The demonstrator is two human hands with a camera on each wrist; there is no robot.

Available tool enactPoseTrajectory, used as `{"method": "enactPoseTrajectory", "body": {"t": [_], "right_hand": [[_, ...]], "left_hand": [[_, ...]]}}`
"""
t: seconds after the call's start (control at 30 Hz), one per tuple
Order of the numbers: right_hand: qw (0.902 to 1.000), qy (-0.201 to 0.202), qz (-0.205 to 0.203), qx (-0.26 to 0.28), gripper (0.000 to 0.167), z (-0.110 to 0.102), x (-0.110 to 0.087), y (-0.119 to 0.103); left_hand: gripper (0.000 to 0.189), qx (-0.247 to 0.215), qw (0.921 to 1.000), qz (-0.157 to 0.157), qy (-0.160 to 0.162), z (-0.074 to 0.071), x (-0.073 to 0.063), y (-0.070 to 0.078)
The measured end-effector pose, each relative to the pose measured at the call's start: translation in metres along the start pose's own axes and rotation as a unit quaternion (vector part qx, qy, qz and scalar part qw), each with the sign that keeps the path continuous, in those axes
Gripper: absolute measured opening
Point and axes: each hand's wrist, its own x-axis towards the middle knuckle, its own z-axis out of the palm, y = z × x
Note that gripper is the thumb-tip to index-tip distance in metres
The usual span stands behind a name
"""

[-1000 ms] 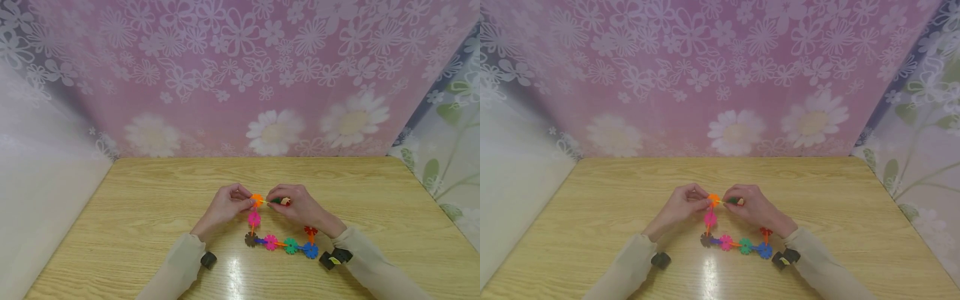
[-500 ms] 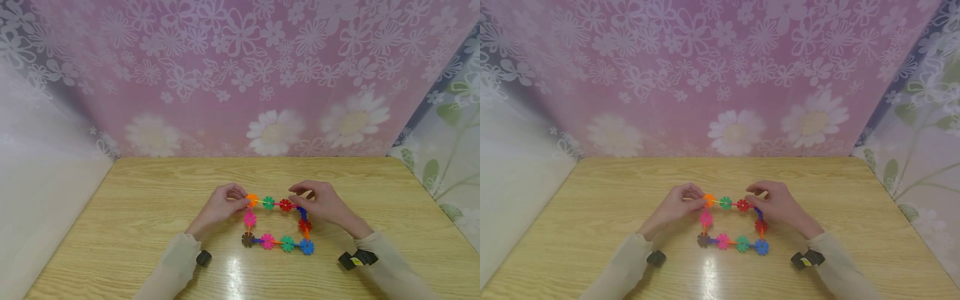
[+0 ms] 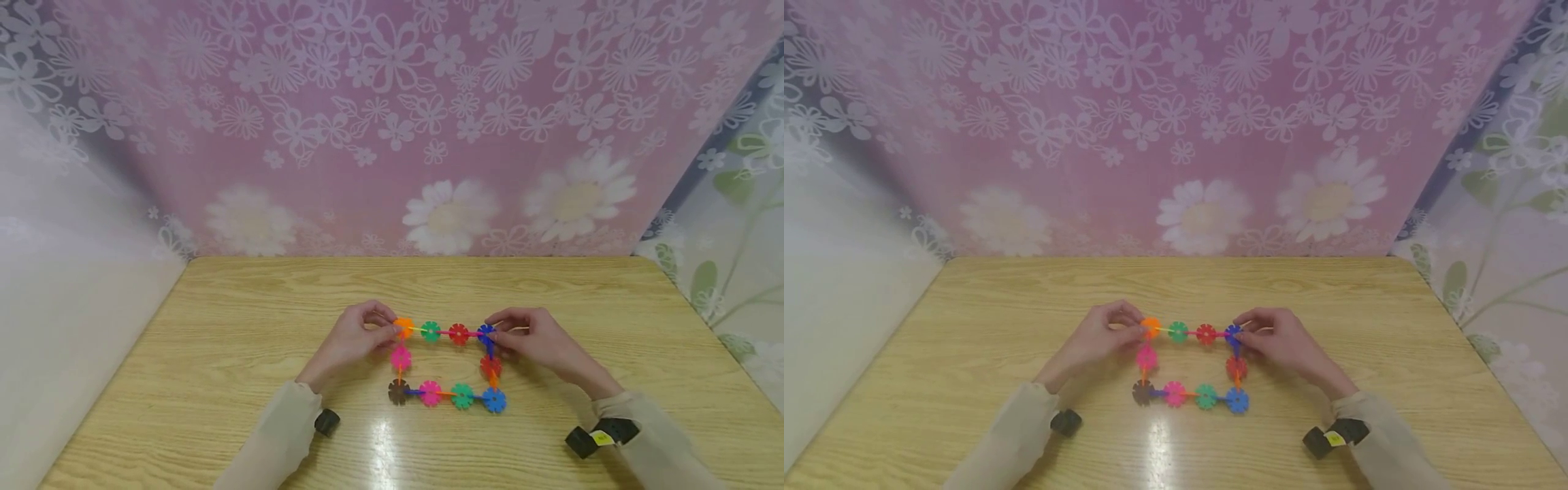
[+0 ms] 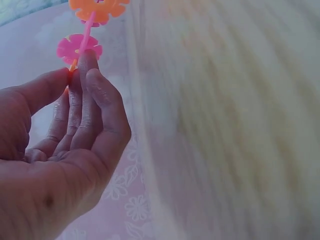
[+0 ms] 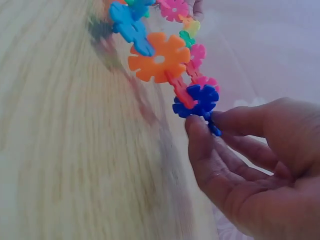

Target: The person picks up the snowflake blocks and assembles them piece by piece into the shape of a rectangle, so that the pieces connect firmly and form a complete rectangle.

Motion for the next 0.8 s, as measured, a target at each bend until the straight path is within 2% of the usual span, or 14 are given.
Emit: {"method": "enactPoseTrajectory", "body": {"t": [0.2, 0.37, 0.57, 0.7, 0.8], "right_hand": [[0.9994, 0.017, -0.015, 0.025, 0.031, 0.007, 0.015, -0.001], [0.9994, 0.024, -0.026, -0.003, 0.029, 0.014, 0.029, -0.002], [0.9986, 0.032, -0.022, -0.036, 0.026, 0.019, 0.038, 0.002], [0.995, 0.038, -0.039, -0.084, 0.025, 0.016, 0.033, 0.002], [0.9827, 0.065, -0.076, -0.156, 0.025, 0.01, 0.023, 0.003]], "left_hand": [[0.021, 0.029, 0.9992, -0.013, 0.026, -0.01, 0.005, -0.002], [0.019, 0.068, 0.9963, -0.027, 0.044, -0.017, 0.011, -0.003], [0.017, 0.088, 0.9943, -0.047, 0.037, -0.021, 0.014, 0.001], [0.019, 0.161, 0.9858, -0.027, 0.039, -0.024, 0.011, -0.001], [0.024, 0.228, 0.9724, 0.004, 0.051, -0.029, 0.002, -0.002]]}}
